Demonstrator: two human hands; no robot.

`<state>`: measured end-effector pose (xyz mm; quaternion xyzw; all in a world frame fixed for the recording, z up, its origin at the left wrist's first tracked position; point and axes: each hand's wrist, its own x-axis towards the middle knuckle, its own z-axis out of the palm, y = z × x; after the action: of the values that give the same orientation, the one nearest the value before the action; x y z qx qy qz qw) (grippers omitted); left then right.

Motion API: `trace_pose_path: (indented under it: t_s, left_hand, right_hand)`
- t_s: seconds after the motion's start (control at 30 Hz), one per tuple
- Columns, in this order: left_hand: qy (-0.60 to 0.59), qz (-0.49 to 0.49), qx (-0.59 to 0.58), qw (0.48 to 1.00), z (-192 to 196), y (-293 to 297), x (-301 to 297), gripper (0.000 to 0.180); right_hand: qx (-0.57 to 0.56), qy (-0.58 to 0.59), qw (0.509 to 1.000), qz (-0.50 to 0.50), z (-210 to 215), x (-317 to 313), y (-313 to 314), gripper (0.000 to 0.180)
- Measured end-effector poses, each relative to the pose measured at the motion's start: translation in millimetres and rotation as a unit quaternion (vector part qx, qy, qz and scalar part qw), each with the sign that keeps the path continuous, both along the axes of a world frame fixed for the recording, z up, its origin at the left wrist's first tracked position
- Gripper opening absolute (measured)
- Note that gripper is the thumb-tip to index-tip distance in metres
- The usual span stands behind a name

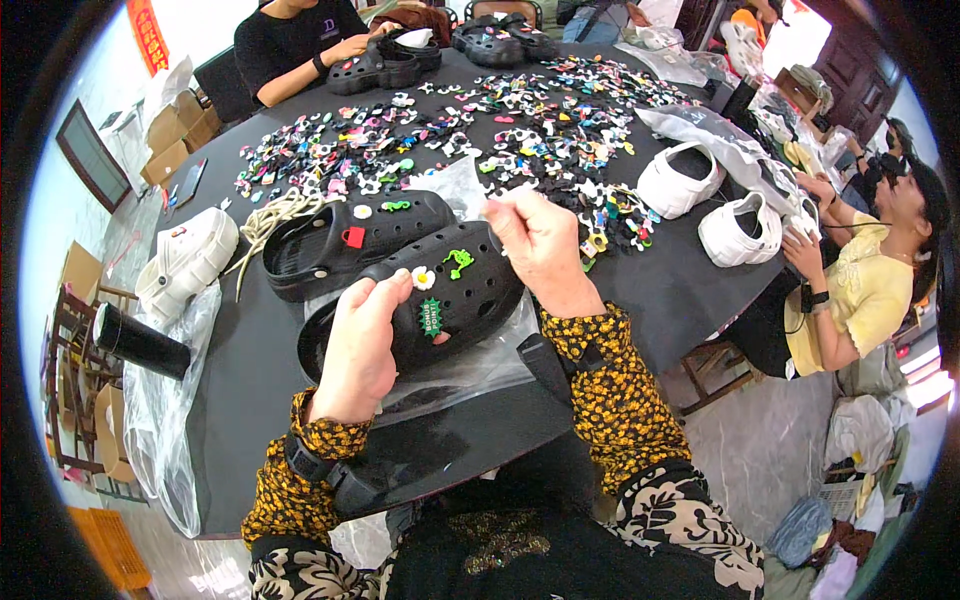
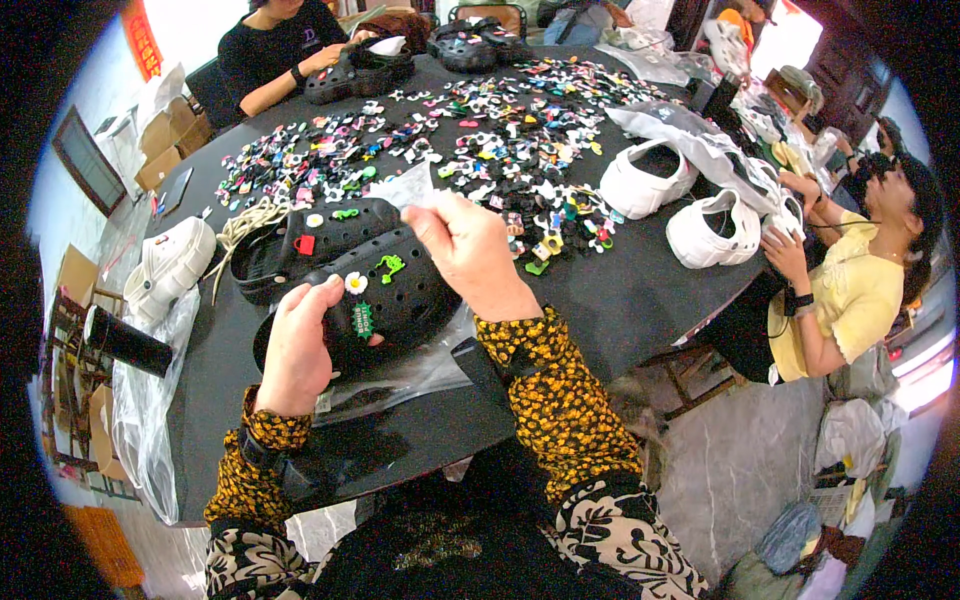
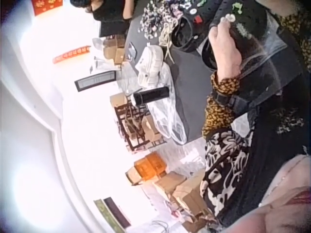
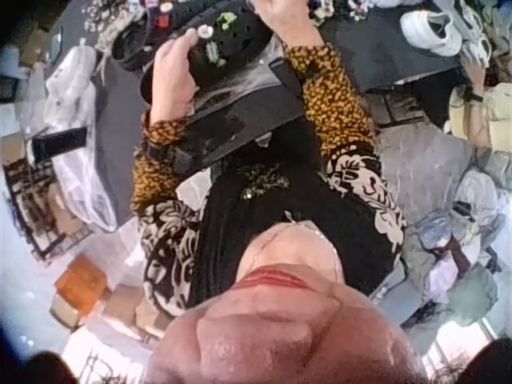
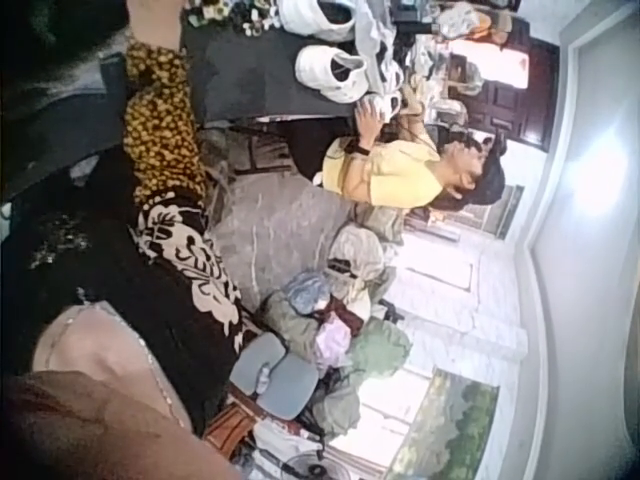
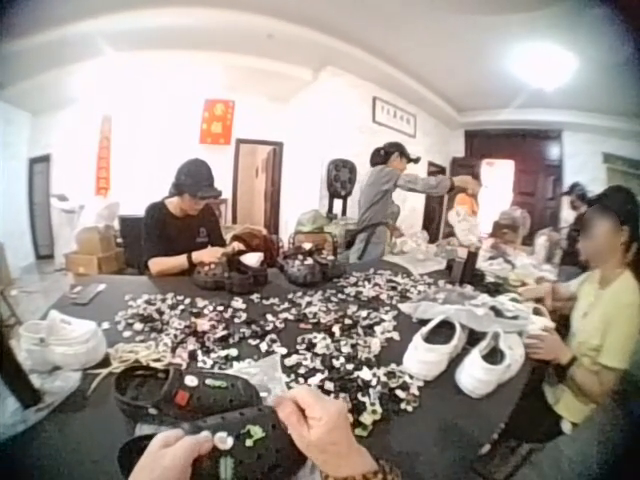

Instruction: The recorder takes a pair of black clogs out of a bag and inserts decorative charms into the holes on the top of the clogs.

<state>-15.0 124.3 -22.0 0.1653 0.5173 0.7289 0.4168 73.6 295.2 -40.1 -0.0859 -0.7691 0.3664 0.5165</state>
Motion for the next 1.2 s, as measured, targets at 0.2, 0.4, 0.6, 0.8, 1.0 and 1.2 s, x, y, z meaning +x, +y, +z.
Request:
trace_pose_path:
  t_s: [0.2,0.4,0.6,0.8,1.0,1.2]
  left_hand:
    - [0.020,-0.002,0.002,1.000,-17,3,-6,0.015]
    - [-0.021,-0.002,0.012,1.000,-24,7,-20,0.012]
    - [-0.042,-0.005,0.016,0.999,-21,6,-11,0.009]
    - [-0.031,-0.023,0.029,0.999,-22,6,-10,0.009]
    - [-0.026,-0.013,0.039,0.999,-18,6,-6,0.009]
    - [-0.040,-0.001,0.048,0.998,-19,6,-4,0.010]
  right_hand:
    - [0.275,-0.087,0.957,-0.027,1,-5,-10,0.015]
    - [0.302,-0.077,0.949,-0.036,-7,-12,-17,0.021]
    - [0.280,-0.081,0.956,-0.035,-8,-16,-15,0.025]
    - [0.292,-0.093,0.951,-0.040,-6,-17,-16,0.025]
    - [0.324,-0.041,0.941,-0.088,-7,-17,-19,0.027]
    - [0.345,0.004,0.934,-0.094,-11,-18,-16,0.028]
